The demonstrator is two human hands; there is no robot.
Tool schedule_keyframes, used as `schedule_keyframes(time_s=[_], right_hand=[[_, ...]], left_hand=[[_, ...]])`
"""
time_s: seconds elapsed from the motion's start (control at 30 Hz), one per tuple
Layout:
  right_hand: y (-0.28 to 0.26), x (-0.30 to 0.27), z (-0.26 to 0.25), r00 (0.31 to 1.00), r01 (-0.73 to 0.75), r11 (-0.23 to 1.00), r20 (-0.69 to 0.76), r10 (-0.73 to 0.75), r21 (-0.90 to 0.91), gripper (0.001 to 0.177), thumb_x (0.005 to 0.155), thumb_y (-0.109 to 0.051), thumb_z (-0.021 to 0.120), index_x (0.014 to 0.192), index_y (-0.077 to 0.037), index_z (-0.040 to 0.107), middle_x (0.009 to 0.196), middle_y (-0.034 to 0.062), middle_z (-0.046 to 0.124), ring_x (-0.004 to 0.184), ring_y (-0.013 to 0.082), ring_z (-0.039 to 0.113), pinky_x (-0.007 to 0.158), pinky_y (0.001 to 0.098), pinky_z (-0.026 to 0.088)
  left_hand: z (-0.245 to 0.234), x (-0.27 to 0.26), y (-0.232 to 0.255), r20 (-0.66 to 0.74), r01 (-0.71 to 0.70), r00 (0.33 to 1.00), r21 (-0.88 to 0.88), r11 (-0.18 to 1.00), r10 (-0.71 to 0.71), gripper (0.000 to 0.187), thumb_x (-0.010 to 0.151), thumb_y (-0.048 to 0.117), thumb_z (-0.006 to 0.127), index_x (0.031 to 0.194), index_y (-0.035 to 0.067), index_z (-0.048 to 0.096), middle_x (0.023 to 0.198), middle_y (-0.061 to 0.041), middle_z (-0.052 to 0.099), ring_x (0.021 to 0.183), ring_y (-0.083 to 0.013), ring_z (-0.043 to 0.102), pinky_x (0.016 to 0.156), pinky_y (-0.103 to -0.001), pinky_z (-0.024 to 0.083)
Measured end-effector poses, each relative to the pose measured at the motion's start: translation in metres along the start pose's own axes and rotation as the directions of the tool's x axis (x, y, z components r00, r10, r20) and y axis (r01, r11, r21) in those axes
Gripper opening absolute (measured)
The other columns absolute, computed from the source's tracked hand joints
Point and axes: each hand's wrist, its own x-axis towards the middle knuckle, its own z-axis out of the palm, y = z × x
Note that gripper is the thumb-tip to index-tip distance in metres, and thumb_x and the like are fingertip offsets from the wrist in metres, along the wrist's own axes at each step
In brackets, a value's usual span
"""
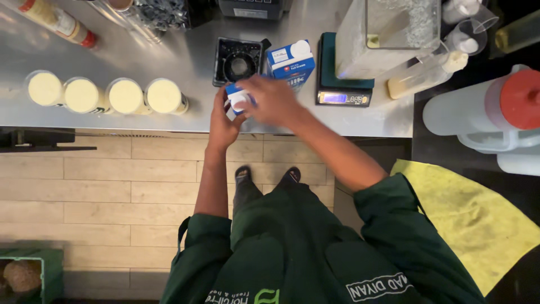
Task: The person pours a blended white liquid from a blender jar into several clear plastic cups, then adds a yellow liquid from a squeeze bottle into the blender jar. They retrieve two milk cartons from a lower cabinet and place them on the counter.
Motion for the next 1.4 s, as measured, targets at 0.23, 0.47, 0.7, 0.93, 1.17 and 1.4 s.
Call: schedule_keyframes(time_s=[0.23, 0.47, 0.7, 0.93, 1.17, 1.4], right_hand=[[-0.035, 0.013, 0.029, 0.991, -0.131, 0.977, -0.005, 0.132, -0.168, 0.037, 0.082, -0.027, 0.076, 0.104, 0.0, 0.064, 0.089, 0.0136, 0.067, 0.08, 0.0345, 0.07, 0.057, 0.0404, 0.054], [-0.03, 0.024, 0.013, 0.986, 0.027, 0.972, 0.168, 0.013, -0.233, 0.028, 0.078, -0.015, 0.074, 0.104, -0.01, 0.065, 0.111, 0.0109, 0.065, 0.101, 0.0314, 0.064, 0.078, 0.04, 0.057], [-0.039, 0.027, 0.0, 0.966, -0.186, 0.961, 0.143, 0.217, -0.206, 0.039, 0.081, -0.03, 0.08, 0.106, -0.003, 0.069, 0.11, 0.013, 0.06, 0.103, 0.033, 0.059, 0.08, 0.0446, 0.053], [-0.046, 0.01, -0.005, 0.962, -0.065, 0.97, 0.242, 0.124, -0.236, 0.025, 0.08, -0.009, 0.077, 0.103, -0.012, 0.07, 0.121, 0.0051, 0.059, 0.115, 0.029, 0.059, 0.091, 0.0395, 0.054], [-0.068, -0.034, -0.062, 0.968, -0.231, 0.972, 0.085, 0.234, -0.044, 0.042, 0.078, -0.025, 0.081, 0.112, -0.004, 0.068, 0.116, 0.0146, 0.06, 0.106, 0.035, 0.06, 0.085, 0.0443, 0.053], [-0.049, -0.101, -0.093, 0.943, -0.326, 0.941, -0.044, 0.331, 0.093, 0.033, 0.083, -0.004, 0.078, 0.114, -0.008, 0.069, 0.111, 0.0115, 0.067, 0.1, 0.0335, 0.068, 0.083, 0.0398, 0.056]], left_hand=[[-0.013, 0.011, -0.009, 0.06, -0.077, 0.996, 0.13, 0.989, 0.07, 0.075, 0.086, -0.009, 0.069, 0.154, 0.004, 0.038, 0.146, -0.021, 0.058, 0.134, -0.0359, 0.061, 0.11, -0.04, 0.051], [-0.026, 0.033, -0.007, 0.2, -0.101, 0.977, 0.158, 0.982, 0.068, 0.079, 0.082, -0.003, 0.079, 0.151, 0.003, 0.04, 0.143, -0.019, 0.06, 0.132, -0.0366, 0.061, 0.108, -0.04, 0.052], [-0.028, 0.049, -0.013, 0.28, -0.124, 0.951, -0.052, 0.991, 0.133, 0.081, 0.082, -0.006, 0.077, 0.153, 0.001, 0.038, 0.147, -0.022, 0.056, 0.137, -0.0361, 0.059, 0.116, -0.044, 0.05], [-0.036, 0.049, 0.015, 0.362, -0.159, 0.924, 0.069, 0.985, 0.124, 0.081, 0.076, 0.002, 0.085, 0.148, 0.003, 0.046, 0.138, -0.02, 0.061, 0.126, -0.0364, 0.064, 0.106, -0.042, 0.054], [-0.027, 0.048, 0.069, 0.548, -0.38, 0.792, 0.096, 0.92, 0.27, 0.089, 0.069, 0.02, 0.095, 0.145, 0.003, 0.054, 0.138, -0.017, 0.061, 0.125, -0.038, 0.058, 0.106, -0.044, 0.048], [0.028, 0.039, 0.099, 0.69, -0.348, 0.695, 0.079, 0.934, 0.201, 0.087, 0.073, 0.04, 0.088, 0.145, 0.005, 0.055, 0.122, -0.016, 0.062, 0.115, -0.0371, 0.059, 0.1, -0.044, 0.049]])
